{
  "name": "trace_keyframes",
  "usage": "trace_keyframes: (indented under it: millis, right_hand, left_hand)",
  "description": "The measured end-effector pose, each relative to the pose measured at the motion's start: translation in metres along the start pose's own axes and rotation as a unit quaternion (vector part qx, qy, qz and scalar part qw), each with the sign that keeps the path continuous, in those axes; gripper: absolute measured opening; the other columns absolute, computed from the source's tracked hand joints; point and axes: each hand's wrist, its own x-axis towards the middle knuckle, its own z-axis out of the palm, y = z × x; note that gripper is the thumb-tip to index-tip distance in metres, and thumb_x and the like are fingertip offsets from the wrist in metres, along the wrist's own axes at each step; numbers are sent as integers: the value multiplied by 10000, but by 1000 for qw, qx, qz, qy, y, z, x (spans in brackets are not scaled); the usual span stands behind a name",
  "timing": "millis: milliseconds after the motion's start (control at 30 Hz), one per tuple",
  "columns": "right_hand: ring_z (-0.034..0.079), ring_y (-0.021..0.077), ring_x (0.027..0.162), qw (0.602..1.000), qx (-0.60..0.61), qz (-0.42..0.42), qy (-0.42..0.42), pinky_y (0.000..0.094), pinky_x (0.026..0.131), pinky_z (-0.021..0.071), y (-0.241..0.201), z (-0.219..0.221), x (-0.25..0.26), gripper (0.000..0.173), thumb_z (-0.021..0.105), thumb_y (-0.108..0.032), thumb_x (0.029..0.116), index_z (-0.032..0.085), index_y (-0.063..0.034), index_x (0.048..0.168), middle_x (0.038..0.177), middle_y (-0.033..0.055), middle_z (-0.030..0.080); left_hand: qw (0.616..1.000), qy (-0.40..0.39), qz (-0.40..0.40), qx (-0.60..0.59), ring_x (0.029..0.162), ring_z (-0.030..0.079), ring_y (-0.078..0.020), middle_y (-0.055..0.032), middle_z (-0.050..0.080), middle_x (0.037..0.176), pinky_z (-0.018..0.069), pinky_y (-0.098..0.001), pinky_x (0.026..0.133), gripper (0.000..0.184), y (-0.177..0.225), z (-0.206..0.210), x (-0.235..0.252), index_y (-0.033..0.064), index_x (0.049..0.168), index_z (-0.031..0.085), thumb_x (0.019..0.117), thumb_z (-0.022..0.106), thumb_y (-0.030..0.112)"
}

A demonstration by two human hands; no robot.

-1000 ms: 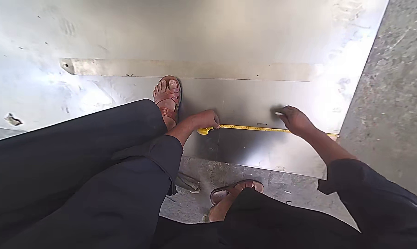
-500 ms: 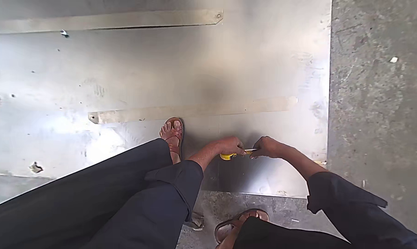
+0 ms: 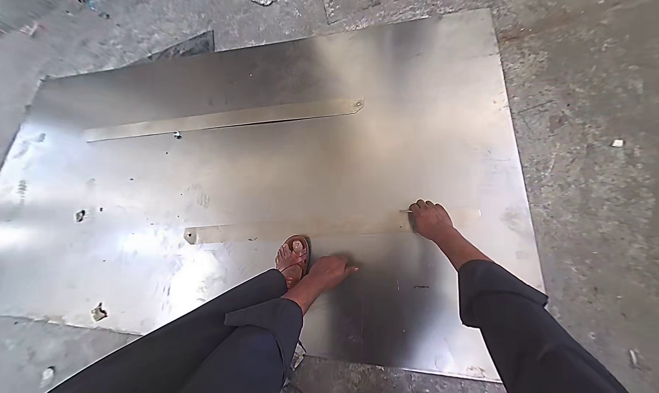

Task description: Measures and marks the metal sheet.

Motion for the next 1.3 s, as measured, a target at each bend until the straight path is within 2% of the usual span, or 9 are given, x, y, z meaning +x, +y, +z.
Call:
trace_keyframes:
  millis: [200,333,467,600,700,800,900,1133,1300]
  right_hand:
    - [515,392,1316,998,6,15,-67,566,978,474,0,20,-25,748,847,-347,746,552,-23,1352,1383,208,551]
    - [505,392,1321,994,19,26,-105,562,975,482,-9,45,-43,806,877,-357,704,545,-31,1362,1436,200,501]
    - [667,413,1127,981,103,48,-160,630,897,533,-18,62,-74,625,784,-383,835,536,-93,1331,1192,213,678]
    - [677,394,1040,966,174,-25,-187,605,886,517,-18,74,-118,616,569,-635,981,658,-47,1143,1044,207,695]
    - [682,357,888,965,244,-9,-95,543,807,530,-16,87,-169,637,595,-642,956,664,-13,1029,893,186,678]
    - [647,315,726,949,316,13,13,491,697,516,-14,106,-206,616,667,-601,920,649,15,934,753,163,633]
    - [584,224,617,915,387,44,104,416,610,481,-25,125,-212,566,686,-566,902,631,-3,879,666,97,579]
    - [706,229,885,821,555,128,44,451,848,558,-82,82,-159,505,600,-518,1006,678,-28,1099,928,125,710]
    - [699,275,1050,842,524,118,-47,492,968,526,-96,73,-153,581,570,-560,1016,666,-22,1212,1095,170,717]
  left_hand:
    - [916,238,-196,-256,1269,601,-352,-202,630,1328,479,-526,1080,569,-9,28,12,-4,1263,664,1066,488,499]
    - [633,286,-359,-623,1137,640,-385,-296,622,1247,527,-551,961,648,-8,3,25,-95,1269,593,1048,548,512]
    - [389,301,-333,-804,1238,554,-378,-263,477,1447,507,-574,976,718,-6,-10,23,-12,1493,393,994,698,405]
    - [264,313,-260,-875,687,542,-139,-60,530,861,505,-288,627,368,-12,-17,25,83,1152,523,989,705,357]
    - [265,306,-235,-884,489,414,-78,26,428,665,416,-228,460,312,-13,-27,25,165,887,487,983,696,376]
    - [272,255,-124,-920,1000,587,-179,-88,586,1177,507,-356,867,403,-7,-69,17,84,1328,550,1005,669,293]
    - [332,224,-3,-916,883,664,-167,-103,654,1042,578,-331,803,235,19,-125,24,29,1240,552,1034,590,136]
    - [589,164,-20,-791,859,672,-240,-198,664,1083,588,-368,765,368,90,-174,65,-36,1280,586,920,653,-69]
    - [591,173,-31,-787,980,681,-290,-234,674,1132,583,-444,862,265,107,-129,79,-72,1224,622,960,629,-45]
